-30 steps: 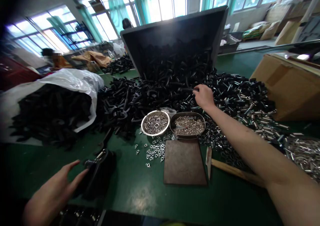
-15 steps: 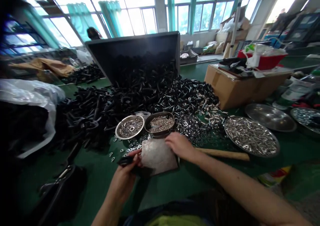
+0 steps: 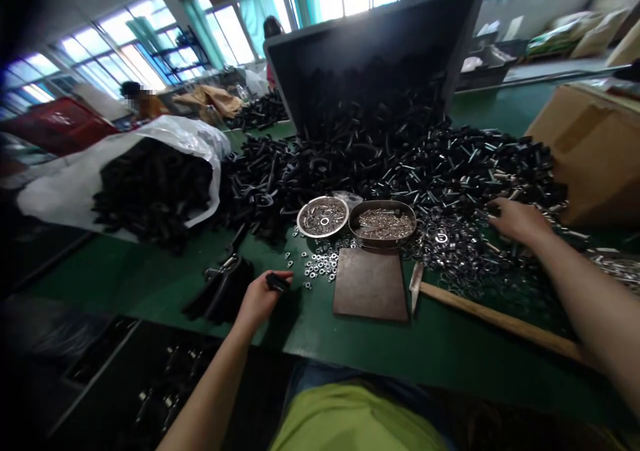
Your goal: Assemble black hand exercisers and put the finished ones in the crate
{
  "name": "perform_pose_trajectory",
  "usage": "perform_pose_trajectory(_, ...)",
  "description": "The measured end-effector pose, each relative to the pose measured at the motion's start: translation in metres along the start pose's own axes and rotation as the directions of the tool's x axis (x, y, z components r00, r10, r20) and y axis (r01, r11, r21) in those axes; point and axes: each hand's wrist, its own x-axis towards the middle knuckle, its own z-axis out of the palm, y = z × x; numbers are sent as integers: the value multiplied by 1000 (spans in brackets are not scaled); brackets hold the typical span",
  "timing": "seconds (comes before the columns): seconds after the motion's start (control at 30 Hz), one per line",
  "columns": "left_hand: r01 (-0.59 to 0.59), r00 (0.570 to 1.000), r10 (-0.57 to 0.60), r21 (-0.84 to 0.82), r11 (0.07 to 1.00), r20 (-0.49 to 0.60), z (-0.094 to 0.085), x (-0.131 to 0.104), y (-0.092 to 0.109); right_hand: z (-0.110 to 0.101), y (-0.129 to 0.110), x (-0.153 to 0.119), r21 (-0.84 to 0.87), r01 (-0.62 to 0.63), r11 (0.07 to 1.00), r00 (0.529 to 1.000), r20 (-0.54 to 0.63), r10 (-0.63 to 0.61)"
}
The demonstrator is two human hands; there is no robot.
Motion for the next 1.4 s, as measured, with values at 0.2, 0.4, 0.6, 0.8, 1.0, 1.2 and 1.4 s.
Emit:
perform_pose_trajectory(0.2,-219,967,179,237,946,180,23,4,15,-10,-28,-8,-113,-123,986,990,58,130)
perform_pose_trajectory(0.4,-214,952,106,375,902,288,24,12,15,-26,-63,-26,165,-256,953,966,16,256)
perform_pose_trajectory(0.6,-229,926,72,397,889,372,14,16,22,0,-125,-81,737,-388,554,908,203,366)
perform_pose_trajectory(0.8,-216,944,104,350,912,313,13,12,22,42,-196,-132,861,-488,146,852,433,296)
perform_pose_trajectory(1.0,117,989,-112,-38,992,98,10,0,25,60,-231,-153,829,-445,338,895,399,201)
perform_pose_trajectory(1.2,331,938,-108,-757,564,329,38,-41,74,69,-272,-174,778,-512,365,835,551,-2)
perform_pose_trajectory(1.4,359,916,-27,-790,497,399,52,-57,97,80,-283,-180,777,-548,309,810,586,-38)
